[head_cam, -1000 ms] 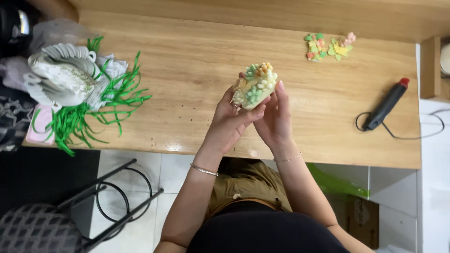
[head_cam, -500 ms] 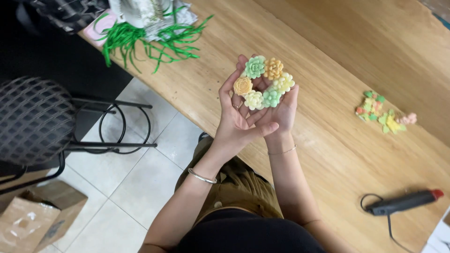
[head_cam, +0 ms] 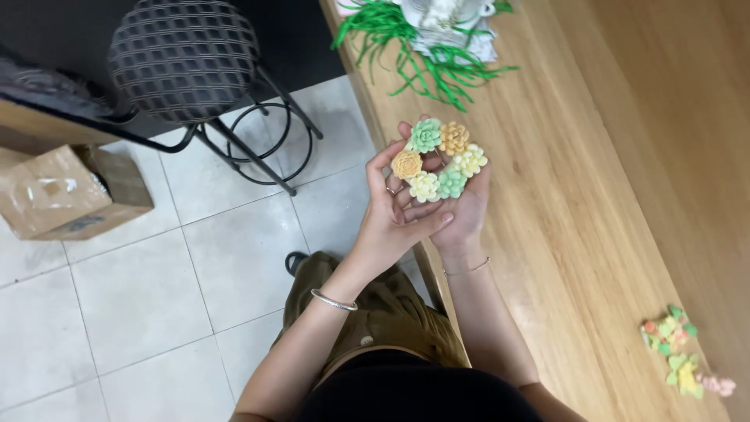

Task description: Picking up various decorative flower-shaped candles from a workspace and placing them on display shelves.

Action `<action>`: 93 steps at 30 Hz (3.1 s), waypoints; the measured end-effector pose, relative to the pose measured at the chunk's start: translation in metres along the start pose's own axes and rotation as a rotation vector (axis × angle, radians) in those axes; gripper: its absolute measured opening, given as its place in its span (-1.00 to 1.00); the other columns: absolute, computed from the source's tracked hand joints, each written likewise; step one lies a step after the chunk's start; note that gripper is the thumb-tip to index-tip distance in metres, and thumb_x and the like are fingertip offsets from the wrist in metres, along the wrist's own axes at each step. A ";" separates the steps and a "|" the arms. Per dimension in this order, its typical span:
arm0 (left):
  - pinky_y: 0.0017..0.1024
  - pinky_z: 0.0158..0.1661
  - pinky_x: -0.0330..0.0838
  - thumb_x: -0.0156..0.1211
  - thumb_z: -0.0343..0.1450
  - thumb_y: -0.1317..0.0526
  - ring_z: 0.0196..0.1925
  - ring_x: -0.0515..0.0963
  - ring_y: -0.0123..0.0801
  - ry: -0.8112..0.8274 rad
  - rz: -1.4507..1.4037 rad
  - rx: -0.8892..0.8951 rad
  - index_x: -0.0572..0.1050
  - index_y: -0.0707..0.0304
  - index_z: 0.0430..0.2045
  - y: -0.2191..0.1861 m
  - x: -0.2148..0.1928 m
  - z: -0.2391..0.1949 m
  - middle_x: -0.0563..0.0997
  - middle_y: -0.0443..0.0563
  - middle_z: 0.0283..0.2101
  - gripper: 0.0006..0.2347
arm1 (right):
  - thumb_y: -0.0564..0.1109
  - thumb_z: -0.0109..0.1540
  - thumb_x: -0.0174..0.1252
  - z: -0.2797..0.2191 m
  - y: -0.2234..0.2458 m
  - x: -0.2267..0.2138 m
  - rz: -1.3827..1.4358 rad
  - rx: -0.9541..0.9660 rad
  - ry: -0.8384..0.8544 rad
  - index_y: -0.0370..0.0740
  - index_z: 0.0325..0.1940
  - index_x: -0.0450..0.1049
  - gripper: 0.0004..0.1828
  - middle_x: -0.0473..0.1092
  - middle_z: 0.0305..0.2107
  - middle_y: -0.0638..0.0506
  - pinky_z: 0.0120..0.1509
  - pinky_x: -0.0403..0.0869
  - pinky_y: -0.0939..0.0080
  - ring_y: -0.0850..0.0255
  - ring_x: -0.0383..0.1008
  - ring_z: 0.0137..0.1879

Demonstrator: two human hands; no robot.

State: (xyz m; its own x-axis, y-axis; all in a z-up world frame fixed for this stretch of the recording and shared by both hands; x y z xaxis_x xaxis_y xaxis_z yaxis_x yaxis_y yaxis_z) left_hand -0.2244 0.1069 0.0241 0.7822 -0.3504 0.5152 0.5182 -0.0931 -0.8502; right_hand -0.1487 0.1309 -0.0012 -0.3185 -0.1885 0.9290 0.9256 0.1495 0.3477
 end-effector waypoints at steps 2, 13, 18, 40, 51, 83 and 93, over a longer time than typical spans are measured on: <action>-0.23 0.25 0.54 0.36 0.33 0.55 0.45 0.38 -0.19 -0.066 0.054 0.050 -0.12 0.13 0.39 -0.018 -0.026 -0.003 0.26 0.19 0.40 -0.17 | 0.39 0.47 -0.33 0.019 -0.029 0.000 0.019 0.069 -0.068 -0.25 0.60 0.12 -0.17 0.19 0.47 -0.27 0.33 0.54 -0.01 -0.07 0.39 0.34; -0.42 -0.02 0.67 0.41 0.27 0.51 0.20 0.59 -0.30 -0.486 0.302 0.226 0.04 0.21 0.28 -0.139 -0.206 -0.065 0.49 0.18 0.20 -0.26 | 0.25 0.38 -0.28 0.097 -0.231 0.076 0.044 0.470 0.005 -0.19 0.56 0.14 -0.25 0.22 0.39 -0.24 0.29 0.50 -0.06 -0.02 0.40 0.34; -0.43 0.01 0.64 0.42 0.27 0.49 0.17 0.61 -0.31 -0.604 0.379 0.240 0.07 0.22 0.26 -0.186 -0.257 -0.110 0.53 0.18 0.16 -0.28 | 0.22 0.47 -0.23 0.110 -0.316 0.102 0.199 0.639 0.174 -0.18 0.58 0.15 -0.32 0.20 0.43 -0.27 0.33 0.47 -0.10 -0.08 0.37 0.36; -0.47 -0.09 0.62 0.41 0.30 0.42 0.13 0.63 -0.32 -1.441 0.431 0.459 -0.01 0.19 0.27 -0.293 -0.471 -0.365 0.56 0.20 0.13 -0.27 | 0.21 0.40 -0.29 0.059 -0.708 0.203 0.158 1.531 0.445 -0.18 0.56 0.18 -0.28 0.19 0.43 -0.22 0.36 0.41 -0.17 -0.12 0.31 0.38; -0.39 -0.10 0.71 0.46 0.25 0.41 0.13 0.58 -0.26 -1.990 0.623 0.584 0.12 0.22 0.33 -0.398 -0.540 -0.490 0.43 0.19 0.26 -0.24 | 0.19 0.40 -0.40 0.023 -0.900 0.302 0.091 1.931 0.455 -0.27 0.56 0.13 -0.25 0.15 0.44 -0.37 0.48 0.31 -0.29 -0.19 0.22 0.49; -0.25 0.32 0.40 0.55 0.25 0.21 0.38 0.43 -0.06 -2.980 1.031 0.344 0.32 0.32 0.33 -0.405 -0.397 -0.996 0.36 0.16 0.35 -0.28 | 0.12 0.42 -0.39 -0.507 -1.094 0.478 0.243 2.569 0.460 -0.26 0.56 0.09 -0.32 0.05 0.49 -0.28 0.63 0.12 -0.18 -0.15 0.04 0.59; -0.26 0.27 0.45 0.53 0.26 0.26 0.34 0.47 -0.09 -3.420 0.895 0.217 0.31 0.32 0.35 -0.392 -0.341 -1.126 0.38 0.13 0.34 -0.29 | 0.13 0.43 -0.36 -0.692 -1.121 0.515 0.189 2.913 0.638 -0.23 0.56 0.09 -0.33 0.05 0.49 -0.27 0.65 0.10 -0.25 -0.16 0.05 0.58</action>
State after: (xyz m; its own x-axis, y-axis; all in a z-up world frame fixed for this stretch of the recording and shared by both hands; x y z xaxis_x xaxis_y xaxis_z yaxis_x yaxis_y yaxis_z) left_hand -1.0836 -0.7865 0.0592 -0.9446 0.0166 -0.3278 0.2686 -0.5350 -0.8010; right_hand -1.2094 -0.8054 -0.0003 0.0865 -0.0193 0.9961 -0.9955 -0.0393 0.0857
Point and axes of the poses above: each hand's wrist, its own z-axis towards the middle knuckle, its own x-axis out of the palm, y = z × x, the point moved 10 cm from there along z, towards the middle knuckle
